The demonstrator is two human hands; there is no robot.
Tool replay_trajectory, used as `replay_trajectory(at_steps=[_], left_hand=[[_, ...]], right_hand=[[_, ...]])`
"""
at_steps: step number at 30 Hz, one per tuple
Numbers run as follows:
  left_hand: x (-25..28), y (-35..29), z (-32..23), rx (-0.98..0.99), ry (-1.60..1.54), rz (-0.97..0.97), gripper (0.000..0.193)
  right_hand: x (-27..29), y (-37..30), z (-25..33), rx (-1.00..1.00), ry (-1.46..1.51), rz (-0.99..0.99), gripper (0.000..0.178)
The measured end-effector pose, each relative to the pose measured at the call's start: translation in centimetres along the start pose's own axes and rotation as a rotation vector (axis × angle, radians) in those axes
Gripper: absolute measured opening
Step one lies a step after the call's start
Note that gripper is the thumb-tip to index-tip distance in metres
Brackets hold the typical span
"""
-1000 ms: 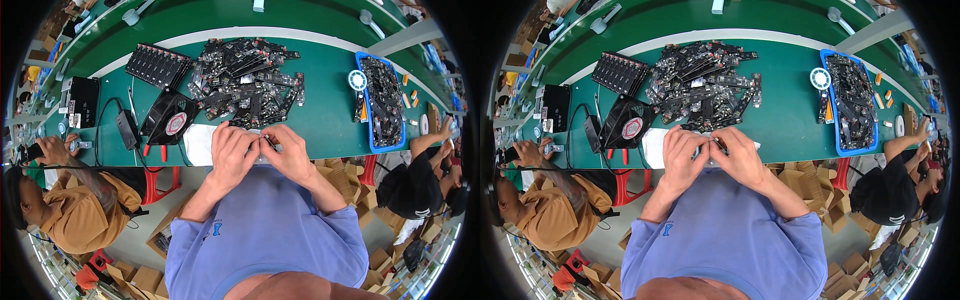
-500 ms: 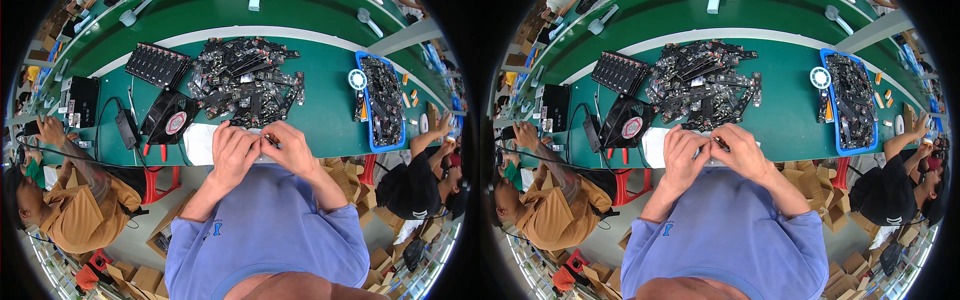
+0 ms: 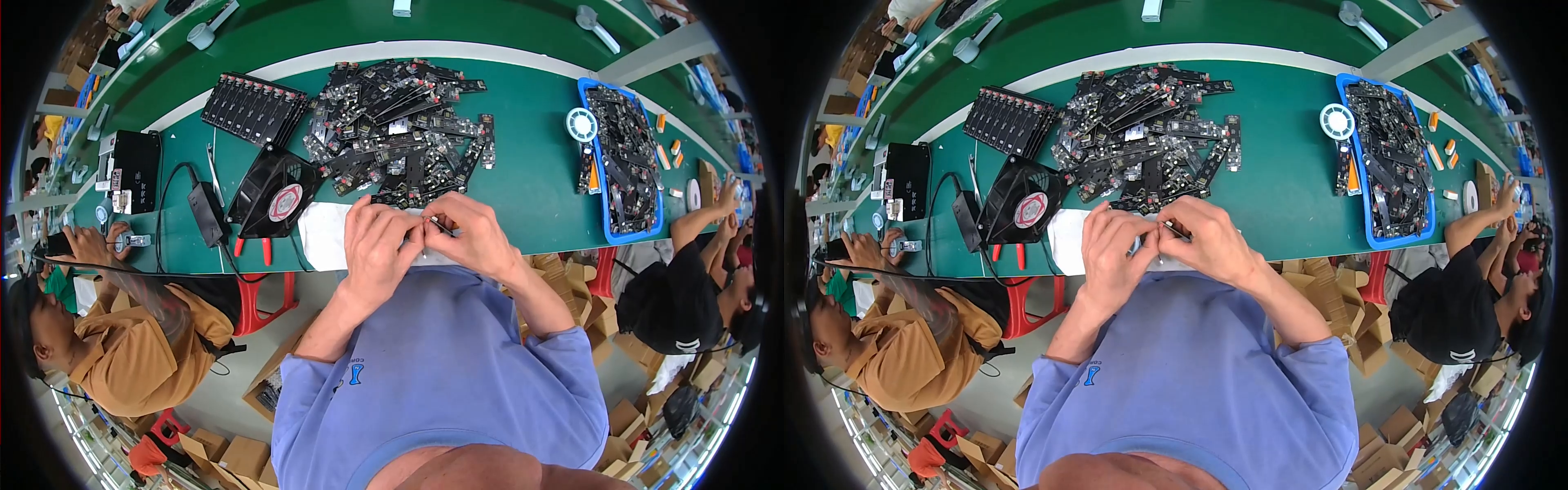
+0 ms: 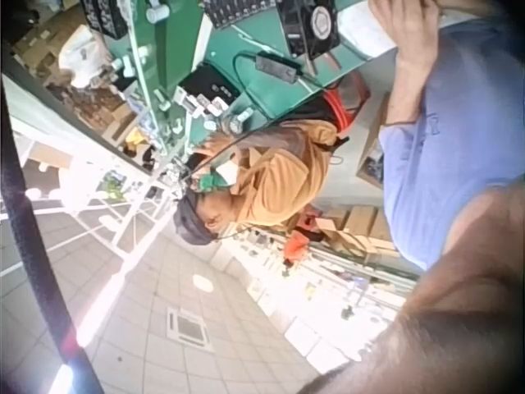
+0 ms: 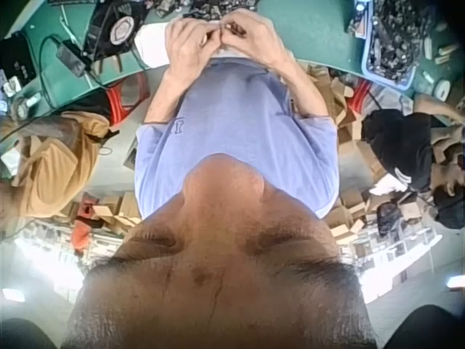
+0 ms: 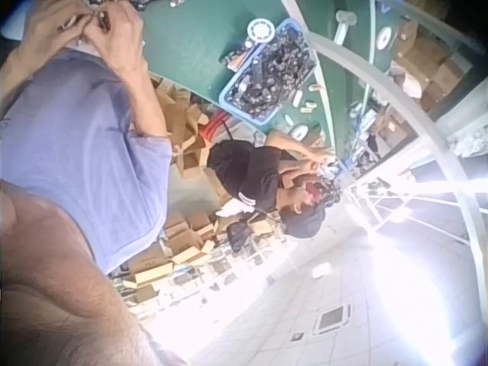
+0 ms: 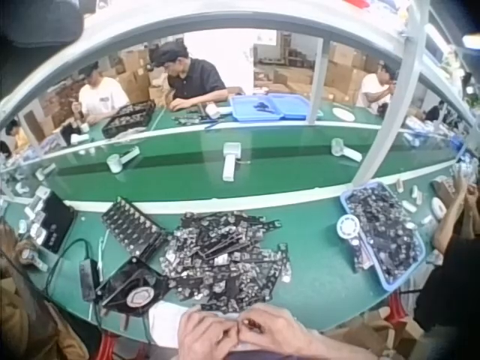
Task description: The person assembles electronic components and adhesive parts onto PCBs by hand at a factory workstation.
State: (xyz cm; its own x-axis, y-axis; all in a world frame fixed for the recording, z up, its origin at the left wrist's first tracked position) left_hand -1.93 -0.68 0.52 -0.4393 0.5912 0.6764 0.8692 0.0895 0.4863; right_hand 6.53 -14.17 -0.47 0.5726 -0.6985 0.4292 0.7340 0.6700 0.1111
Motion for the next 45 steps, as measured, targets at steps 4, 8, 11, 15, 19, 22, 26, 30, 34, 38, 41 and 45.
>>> replay_trajectory(at_steps=[4,8,11,15,19,22,26,30,34,38,41,45], left_hand=[[0.2,0.1,0.0,0.042,0.015,-0.004,0.019],[0.3,-0.2,0.0,0.031,0.035,-0.003,0.020],[0.1,-0.2,-0.1,0.011,0.050,-0.019,0.020],[-0.2,-0.3,0.0,-0.023,0.042,-0.026,0.019],[-0.3,-0.4,-0.1,-0.047,0.052,-0.028,0.019],[-0.3,-0.5,-0.2,-0.058,0.069,-0.043,0.020],[-0.3,-0.3,-0.2,-0.093,0.058,-0.038,0.020],[-0.1,-0.2,-0.4,-0.111,0.046,-0.036,0.021],[0.0,0.0,-0.5,-0.107,0.067,-0.041,0.021],[-0.1,0.0,-0.3,-0.124,0.046,-0.031,0.022],[-0.2,-0.1,-0.3,-0.136,0.039,-0.027,0.022],[-0.2,0.0,-0.3,-0.163,0.023,-0.016,0.022]], right_hand=[[0.1,-0.4,-0.2,-0.089,0.024,-0.070,0.016],[0.1,-0.7,0.0,-0.158,0.014,-0.116,0.018],[0.0,-0.8,0.2,-0.084,0.020,-0.130,0.020],[-0.4,-1.0,0.1,0.018,-0.038,-0.154,0.020],[-0.4,-1.3,0.2,0.106,-0.080,-0.177,0.022],[-0.4,-1.4,0.1,0.124,-0.088,-0.172,0.024],[-0.3,-1.3,0.0,0.140,-0.081,-0.165,0.024],[0.0,-1.3,0.4,0.191,-0.103,-0.120,0.024],[-0.2,-1.3,0.5,0.233,-0.140,-0.118,0.025],[-0.2,-1.3,0.9,0.246,-0.161,-0.116,0.026],[-0.2,-1.3,0.9,0.253,-0.174,-0.125,0.026],[-0.2,-1.1,0.7,0.241,-0.163,-0.108,0.025]])
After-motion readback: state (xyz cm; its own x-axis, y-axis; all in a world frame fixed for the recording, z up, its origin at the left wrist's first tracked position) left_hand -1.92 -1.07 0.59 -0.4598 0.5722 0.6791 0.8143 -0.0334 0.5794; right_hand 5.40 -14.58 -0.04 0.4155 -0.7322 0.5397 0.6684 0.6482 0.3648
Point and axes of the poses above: each hand's wrist, its own y-axis towards the middle knuckle, its own x-axis out of the back of the hand, z = x × y, the point moved 6 cm from there along y, towards the middle knuckle, and after that the axes turned 4 degrees about -x, right-handed, at the moved point
